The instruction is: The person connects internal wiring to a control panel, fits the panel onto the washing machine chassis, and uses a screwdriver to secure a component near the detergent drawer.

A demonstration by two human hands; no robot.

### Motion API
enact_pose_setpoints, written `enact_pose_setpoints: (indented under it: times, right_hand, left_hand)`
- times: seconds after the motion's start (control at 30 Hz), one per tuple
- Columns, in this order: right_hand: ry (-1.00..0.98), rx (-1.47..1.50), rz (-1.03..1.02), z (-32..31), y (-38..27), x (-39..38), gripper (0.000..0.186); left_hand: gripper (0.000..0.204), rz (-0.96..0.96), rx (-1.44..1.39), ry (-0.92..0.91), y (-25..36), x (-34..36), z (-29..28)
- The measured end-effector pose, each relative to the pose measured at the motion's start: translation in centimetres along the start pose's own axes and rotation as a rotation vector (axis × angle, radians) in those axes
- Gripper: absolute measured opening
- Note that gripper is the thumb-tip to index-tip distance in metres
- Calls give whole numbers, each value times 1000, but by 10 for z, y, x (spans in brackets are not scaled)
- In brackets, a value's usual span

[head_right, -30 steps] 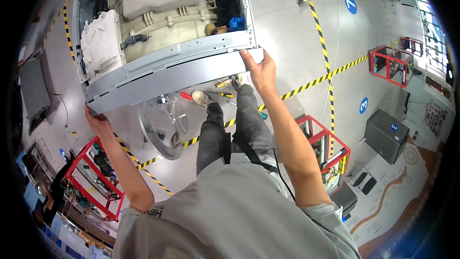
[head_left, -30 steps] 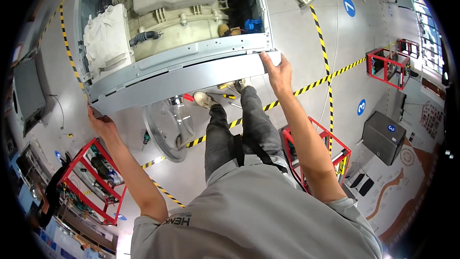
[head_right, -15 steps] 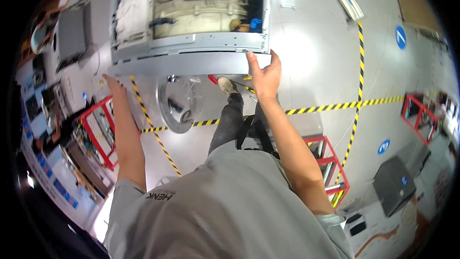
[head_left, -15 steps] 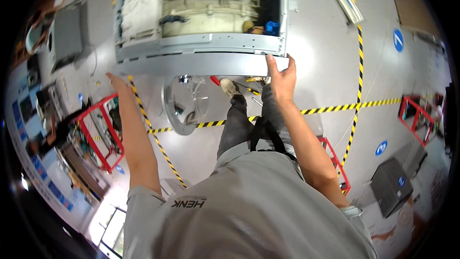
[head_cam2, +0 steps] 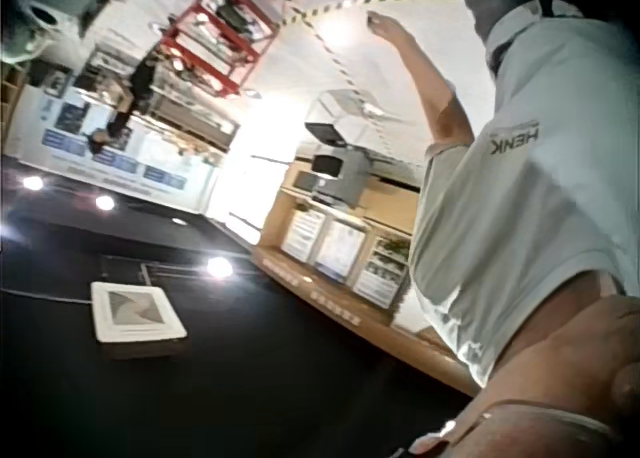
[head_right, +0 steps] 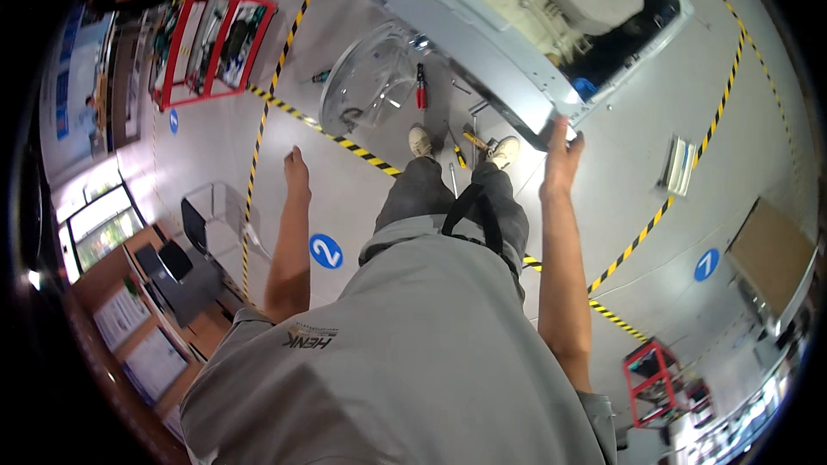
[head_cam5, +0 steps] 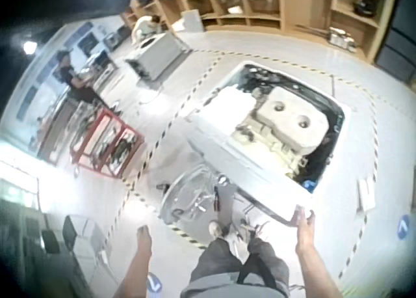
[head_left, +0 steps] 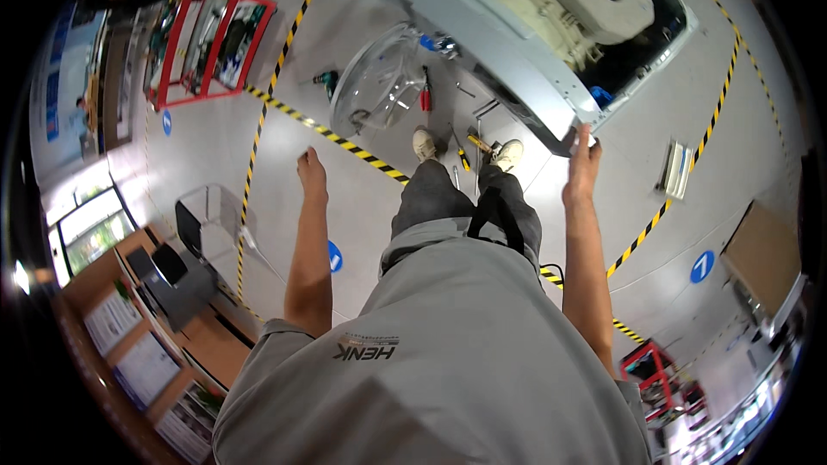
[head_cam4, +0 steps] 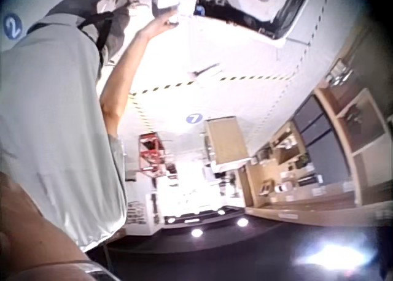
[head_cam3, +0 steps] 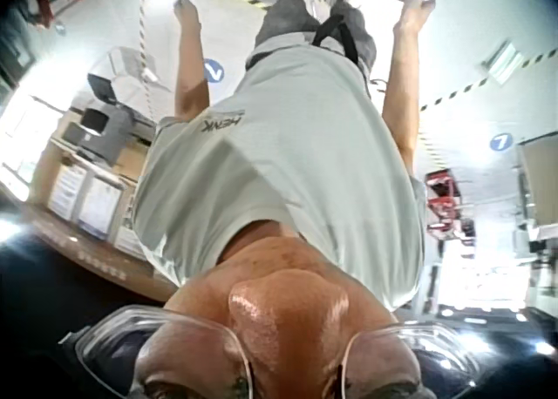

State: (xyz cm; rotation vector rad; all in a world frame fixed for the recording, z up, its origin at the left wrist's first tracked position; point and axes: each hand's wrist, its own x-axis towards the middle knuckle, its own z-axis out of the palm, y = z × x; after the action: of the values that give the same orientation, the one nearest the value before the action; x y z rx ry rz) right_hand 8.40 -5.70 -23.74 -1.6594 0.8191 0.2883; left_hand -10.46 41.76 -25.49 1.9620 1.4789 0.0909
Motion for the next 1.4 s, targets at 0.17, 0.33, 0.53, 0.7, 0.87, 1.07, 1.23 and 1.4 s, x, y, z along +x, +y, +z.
enact_pose_setpoints:
  times: [0.17, 0.33, 0.53, 0.7, 0.87, 1.07, 1.23, 1.4]
  right_hand:
    - [72, 99, -3, -33, 10, 4, 88]
    - [175, 25, -28, -81, 52, -22, 79]
    - [243, -96, 44, -37, 95, -112, 73]
    - [48, -258, 38, 86, 99, -158, 53]
    - [-347, -634, -20, 177, 107, -156, 39]
    - [-816, -918, 20, 268, 152, -187, 31]
    - [-903, -981, 74, 350, 169, -223, 32]
    - [-743, -807, 50, 416, 223, -218, 33]
  left_hand:
    - [55, -339, 67, -6, -183, -30, -20]
    - [57, -560, -1, -72, -291, -42, -25]
    - [53, -590, 27, -215, -339, -29, -41]
    - [44, -616, -361, -152, -334, 4, -100]
    - [44, -655, -419, -48, -339, 18, -169]
    - [44, -747, -465, -13, -359, 18, -222]
    - [44, -670, -398, -115, -338, 89, -265]
    - [42, -458, -351, -269, -326, 214, -305]
